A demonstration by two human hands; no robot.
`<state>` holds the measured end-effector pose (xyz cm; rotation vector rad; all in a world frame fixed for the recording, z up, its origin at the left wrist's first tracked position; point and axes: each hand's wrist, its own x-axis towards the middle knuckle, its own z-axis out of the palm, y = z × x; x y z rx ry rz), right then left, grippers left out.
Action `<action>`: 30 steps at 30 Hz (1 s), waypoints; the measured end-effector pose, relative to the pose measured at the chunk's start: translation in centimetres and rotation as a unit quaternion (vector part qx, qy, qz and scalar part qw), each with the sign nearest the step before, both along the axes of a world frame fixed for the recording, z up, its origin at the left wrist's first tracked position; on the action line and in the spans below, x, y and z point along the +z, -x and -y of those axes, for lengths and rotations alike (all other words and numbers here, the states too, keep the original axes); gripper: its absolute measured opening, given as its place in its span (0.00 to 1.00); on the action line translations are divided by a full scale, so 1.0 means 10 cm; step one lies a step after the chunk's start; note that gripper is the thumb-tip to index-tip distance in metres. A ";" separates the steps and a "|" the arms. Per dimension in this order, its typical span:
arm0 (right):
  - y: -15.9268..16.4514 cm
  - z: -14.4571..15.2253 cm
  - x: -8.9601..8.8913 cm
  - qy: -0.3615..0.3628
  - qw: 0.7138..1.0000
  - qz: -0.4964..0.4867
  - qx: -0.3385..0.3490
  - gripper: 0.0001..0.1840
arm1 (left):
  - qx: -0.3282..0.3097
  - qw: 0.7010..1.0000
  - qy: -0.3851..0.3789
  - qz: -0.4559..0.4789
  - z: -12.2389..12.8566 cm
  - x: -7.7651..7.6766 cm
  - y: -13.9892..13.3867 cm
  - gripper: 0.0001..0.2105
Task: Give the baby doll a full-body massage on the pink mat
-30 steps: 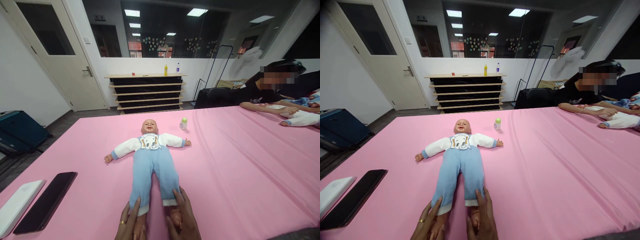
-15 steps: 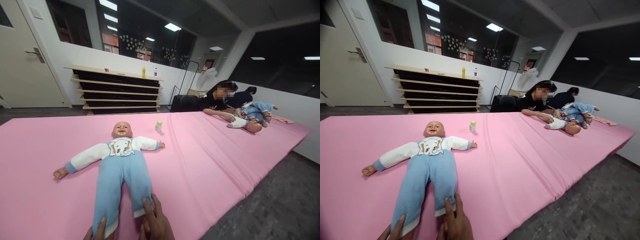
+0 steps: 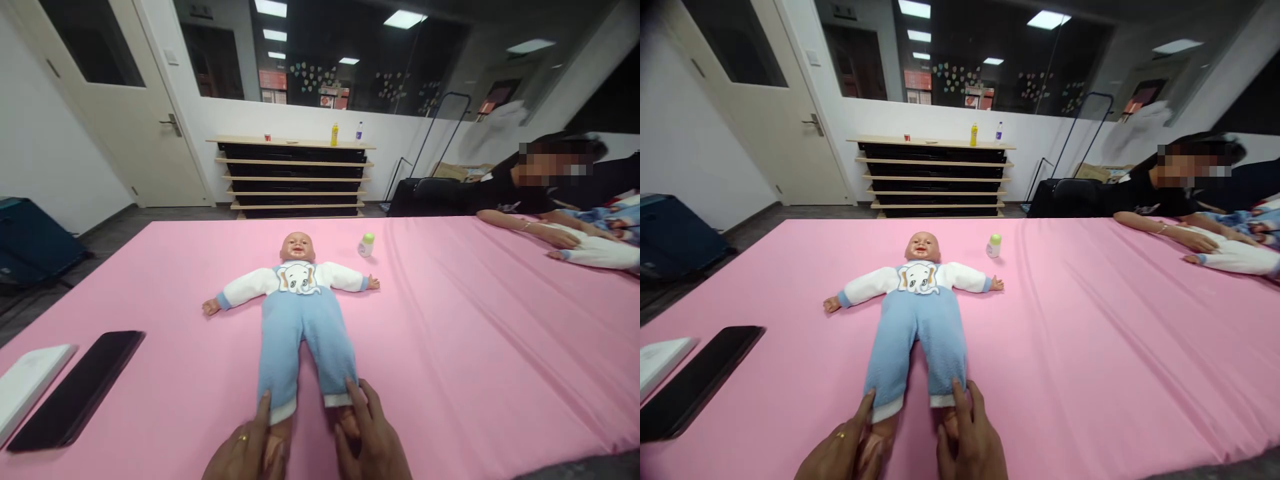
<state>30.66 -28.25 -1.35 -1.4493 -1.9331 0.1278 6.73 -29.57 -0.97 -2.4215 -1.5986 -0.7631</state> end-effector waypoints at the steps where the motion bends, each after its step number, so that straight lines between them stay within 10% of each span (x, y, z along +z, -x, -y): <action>1: -0.02 0.00 0.02 0.005 1.000 0.001 0.010 0.34 | -0.002 1.000 -0.005 0.001 0.01 0.05 0.00 0.35; 9: -0.25 -0.19 0.35 -0.089 0.995 -0.006 0.054 0.33 | -0.027 1.000 -0.014 -0.007 -0.38 0.53 0.22 0.27; 16: -0.11 -1.01 0.85 -0.096 0.990 -0.017 0.103 0.29 | -0.060 0.997 0.036 0.016 -1.17 0.84 -0.06 0.26; 24: 0.54 -2.24 0.47 0.016 0.993 0.045 0.108 0.28 | -0.007 0.996 0.059 0.069 -2.27 0.38 -0.42 0.24; 30: 0.62 -2.29 0.08 0.061 0.990 0.084 0.094 0.30 | 0.026 0.995 0.074 0.059 -2.33 0.04 -0.40 0.25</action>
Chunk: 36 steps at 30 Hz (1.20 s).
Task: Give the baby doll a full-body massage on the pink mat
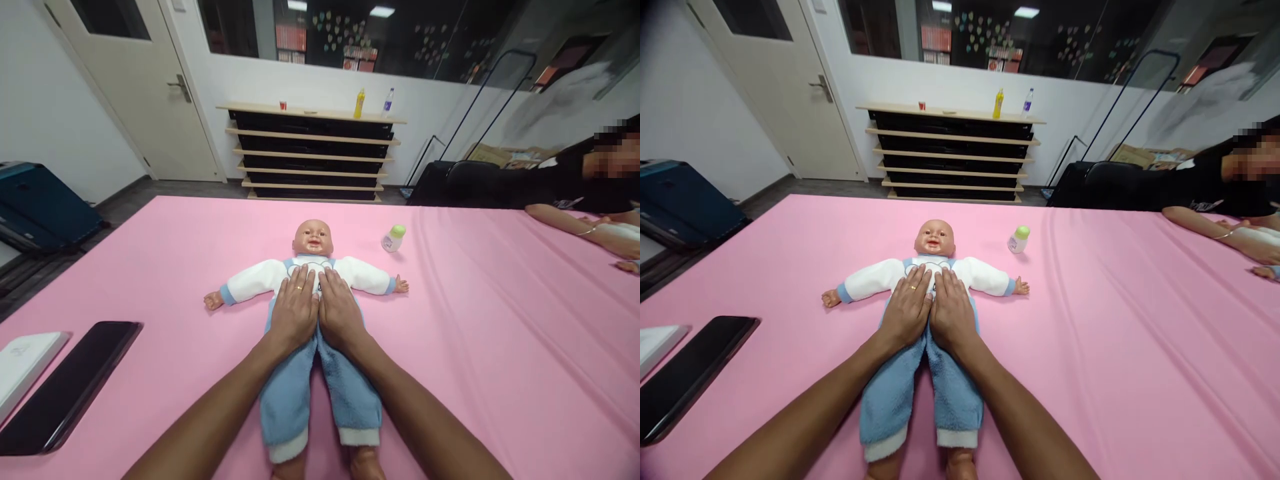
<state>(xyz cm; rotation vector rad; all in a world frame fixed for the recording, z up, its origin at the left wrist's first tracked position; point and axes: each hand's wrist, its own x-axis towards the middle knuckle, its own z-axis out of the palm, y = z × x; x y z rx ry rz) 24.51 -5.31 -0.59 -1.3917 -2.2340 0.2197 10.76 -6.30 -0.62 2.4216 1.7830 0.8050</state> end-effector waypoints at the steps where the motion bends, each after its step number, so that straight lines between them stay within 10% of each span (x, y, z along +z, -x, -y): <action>1: -0.01 0.01 0.00 0.001 1.000 0.002 0.001 0.30 | 0.008 1.000 0.002 -0.004 0.01 -0.01 0.00 0.25; 30: -0.03 0.11 0.00 -0.025 0.999 0.019 -0.029 0.28 | 0.057 0.997 -0.039 0.018 0.08 -0.01 -0.03 0.28; 36: -0.06 -0.15 0.30 -0.077 0.997 -0.030 -0.009 0.22 | 0.037 0.998 -0.052 -0.007 0.09 0.02 -0.02 0.22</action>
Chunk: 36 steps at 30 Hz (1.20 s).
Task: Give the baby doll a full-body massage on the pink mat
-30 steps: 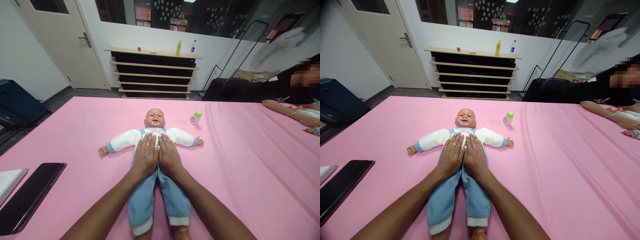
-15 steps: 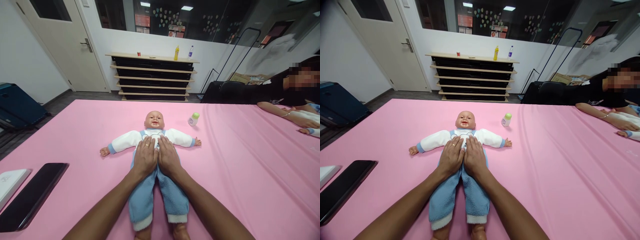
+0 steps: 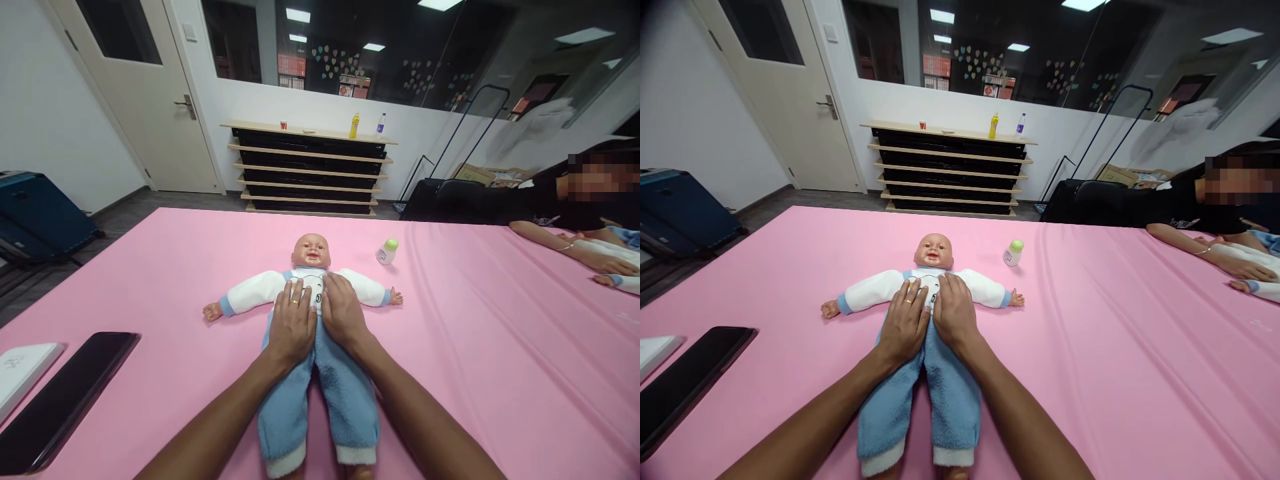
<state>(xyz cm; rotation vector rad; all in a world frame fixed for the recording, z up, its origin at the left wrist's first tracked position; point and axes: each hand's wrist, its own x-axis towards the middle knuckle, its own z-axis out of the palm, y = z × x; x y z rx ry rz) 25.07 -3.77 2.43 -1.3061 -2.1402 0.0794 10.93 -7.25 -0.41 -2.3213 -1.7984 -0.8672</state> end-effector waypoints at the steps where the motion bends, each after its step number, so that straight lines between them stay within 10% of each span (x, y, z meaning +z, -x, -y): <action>1: 0.00 -0.08 0.06 0.001 1.000 -0.005 0.005 0.21 | 0.000 1.000 -0.004 -0.001 0.00 0.02 0.00 0.22; 20: 0.03 -0.25 -0.18 0.005 0.995 -0.095 0.038 0.13 | 0.007 0.999 0.008 0.042 0.02 0.14 -0.03 0.21; 36: 0.02 -0.38 0.05 0.123 0.989 -0.075 0.038 0.11 | 0.004 0.999 -0.010 0.030 0.03 0.12 -0.03 0.17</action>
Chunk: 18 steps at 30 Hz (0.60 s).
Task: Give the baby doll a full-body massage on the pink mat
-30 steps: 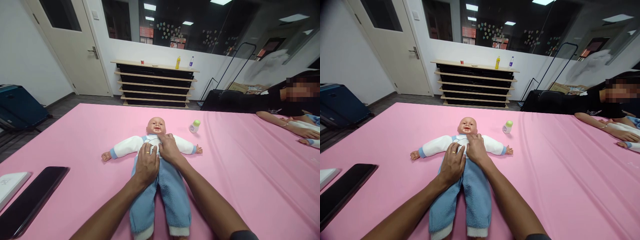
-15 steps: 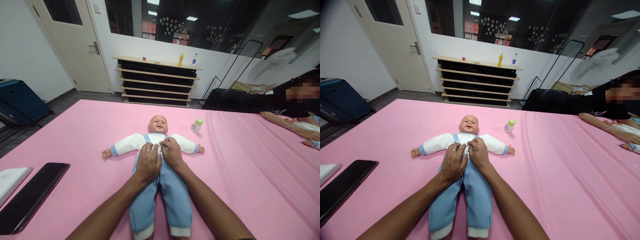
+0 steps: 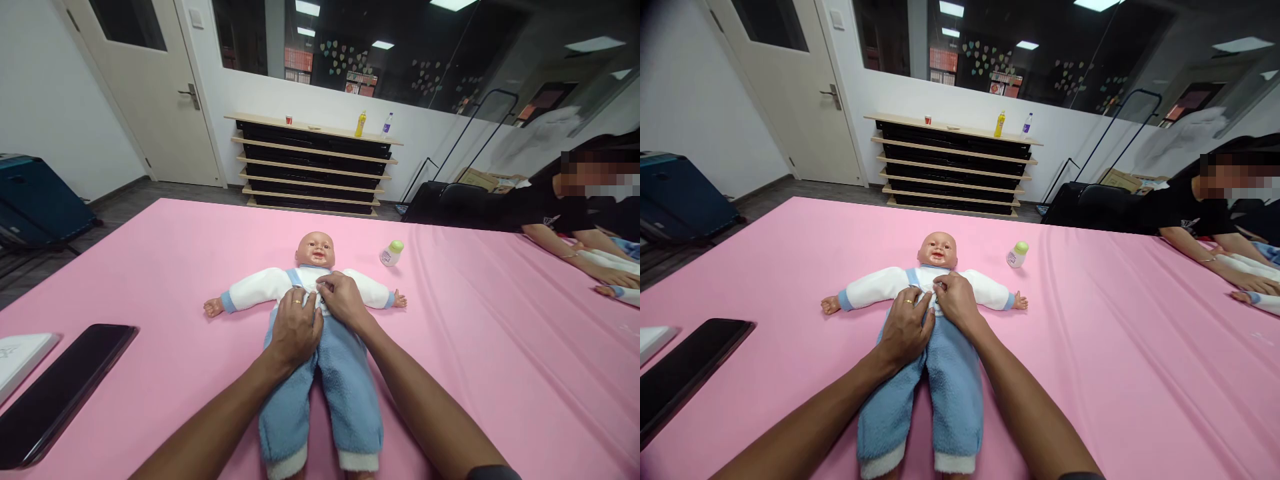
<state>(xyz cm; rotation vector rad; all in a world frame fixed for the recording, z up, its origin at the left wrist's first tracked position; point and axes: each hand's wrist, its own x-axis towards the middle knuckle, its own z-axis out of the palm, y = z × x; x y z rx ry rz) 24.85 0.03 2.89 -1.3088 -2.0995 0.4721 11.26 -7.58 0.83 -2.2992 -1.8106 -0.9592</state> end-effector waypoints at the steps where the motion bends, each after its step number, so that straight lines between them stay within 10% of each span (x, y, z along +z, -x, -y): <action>1: 0.02 -0.02 0.00 0.000 1.000 0.001 -0.003 0.10 | 0.000 1.000 0.000 0.000 0.00 0.00 0.00 0.16; 18: 0.06 -0.31 0.04 0.021 0.994 -0.041 -0.095 0.13 | 0.000 1.000 0.000 -0.001 0.01 0.03 0.00 0.15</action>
